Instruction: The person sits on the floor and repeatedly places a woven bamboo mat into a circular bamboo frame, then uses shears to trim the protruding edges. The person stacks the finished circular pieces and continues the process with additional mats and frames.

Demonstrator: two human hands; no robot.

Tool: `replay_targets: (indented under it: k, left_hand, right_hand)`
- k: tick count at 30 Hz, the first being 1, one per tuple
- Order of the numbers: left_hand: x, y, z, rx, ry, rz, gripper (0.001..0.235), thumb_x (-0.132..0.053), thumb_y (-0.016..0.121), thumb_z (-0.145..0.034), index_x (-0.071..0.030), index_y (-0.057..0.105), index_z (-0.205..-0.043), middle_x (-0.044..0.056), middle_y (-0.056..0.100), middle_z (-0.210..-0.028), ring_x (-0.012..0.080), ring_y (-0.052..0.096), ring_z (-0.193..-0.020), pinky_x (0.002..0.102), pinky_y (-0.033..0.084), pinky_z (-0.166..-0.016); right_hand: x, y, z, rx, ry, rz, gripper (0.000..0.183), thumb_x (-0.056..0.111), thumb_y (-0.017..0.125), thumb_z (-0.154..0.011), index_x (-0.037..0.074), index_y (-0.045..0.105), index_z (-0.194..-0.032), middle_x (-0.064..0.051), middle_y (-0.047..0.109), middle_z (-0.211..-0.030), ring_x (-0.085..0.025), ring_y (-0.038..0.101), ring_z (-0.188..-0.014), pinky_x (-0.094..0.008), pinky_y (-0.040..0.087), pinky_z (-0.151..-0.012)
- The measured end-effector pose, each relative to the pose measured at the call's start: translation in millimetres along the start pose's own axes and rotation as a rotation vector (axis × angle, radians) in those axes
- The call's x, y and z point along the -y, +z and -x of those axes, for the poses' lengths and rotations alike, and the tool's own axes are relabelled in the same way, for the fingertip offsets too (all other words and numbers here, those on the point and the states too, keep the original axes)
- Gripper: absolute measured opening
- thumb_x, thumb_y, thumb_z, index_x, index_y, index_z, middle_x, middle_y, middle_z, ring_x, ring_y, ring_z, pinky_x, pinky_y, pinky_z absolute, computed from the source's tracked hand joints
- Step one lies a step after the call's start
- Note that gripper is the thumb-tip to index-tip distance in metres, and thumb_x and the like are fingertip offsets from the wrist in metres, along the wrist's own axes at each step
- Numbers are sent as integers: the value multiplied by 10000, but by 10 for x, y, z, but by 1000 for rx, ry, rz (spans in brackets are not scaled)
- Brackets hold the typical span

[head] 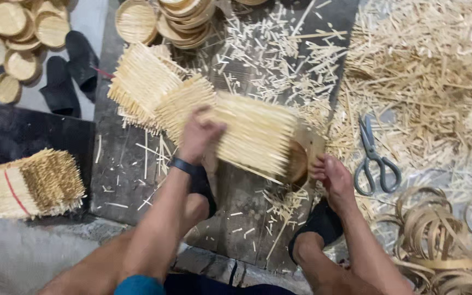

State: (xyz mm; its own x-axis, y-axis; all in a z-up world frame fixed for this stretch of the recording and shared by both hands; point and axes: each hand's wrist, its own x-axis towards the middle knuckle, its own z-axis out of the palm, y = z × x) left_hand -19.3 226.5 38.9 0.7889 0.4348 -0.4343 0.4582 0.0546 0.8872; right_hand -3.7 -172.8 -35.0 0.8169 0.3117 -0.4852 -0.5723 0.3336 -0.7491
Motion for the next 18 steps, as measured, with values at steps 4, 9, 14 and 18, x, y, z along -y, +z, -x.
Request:
replay_targets:
  k: [4, 9, 14, 18]
  left_hand:
    - [853, 825, 190, 48, -57, -117, 494, -82, 906, -753, 0, 643, -1162, 27, 725, -951, 99, 681, -844, 267, 592, -762]
    - [1665, 943, 76, -6, -2, -25, 352, -62, 896, -739, -8, 700, -1027, -4, 706, -868, 75, 621, -746, 242, 546, -683]
    - [1773, 972, 72, 74, -54, 8, 318, -64, 910, -786, 6, 690, -1004, 10, 698, -837, 74, 625, -737, 240, 554, -657]
    - [1689, 1014, 76, 30, -109, -27, 372, -63, 906, -753, -20, 698, -1059, 3, 718, -843, 80, 647, -723, 240, 563, -650]
  right_hand:
    - [4, 37, -129, -69, 146, 263, 335, 148, 734, -886, 13, 634, -1176, -46, 723, -954, -110, 676, -808, -245, 553, -695]
    - [-311, -18, -182, -116, 32, 473, 253, -4, 796, -892, -53, 609, -1055, -31, 637, -851, -83, 579, -742, -225, 495, -646]
    - [-421, -101, -192, -183, -90, 532, 288, 15, 747, -904, -9, 558, -1119, -5, 610, -820, -48, 554, -707, -205, 468, -590]
    - [-455, -100, -246, -167, -90, 465, 326, 11, 771, -900, -9, 577, -1162, -19, 583, -807, -61, 531, -703, -210, 460, -594]
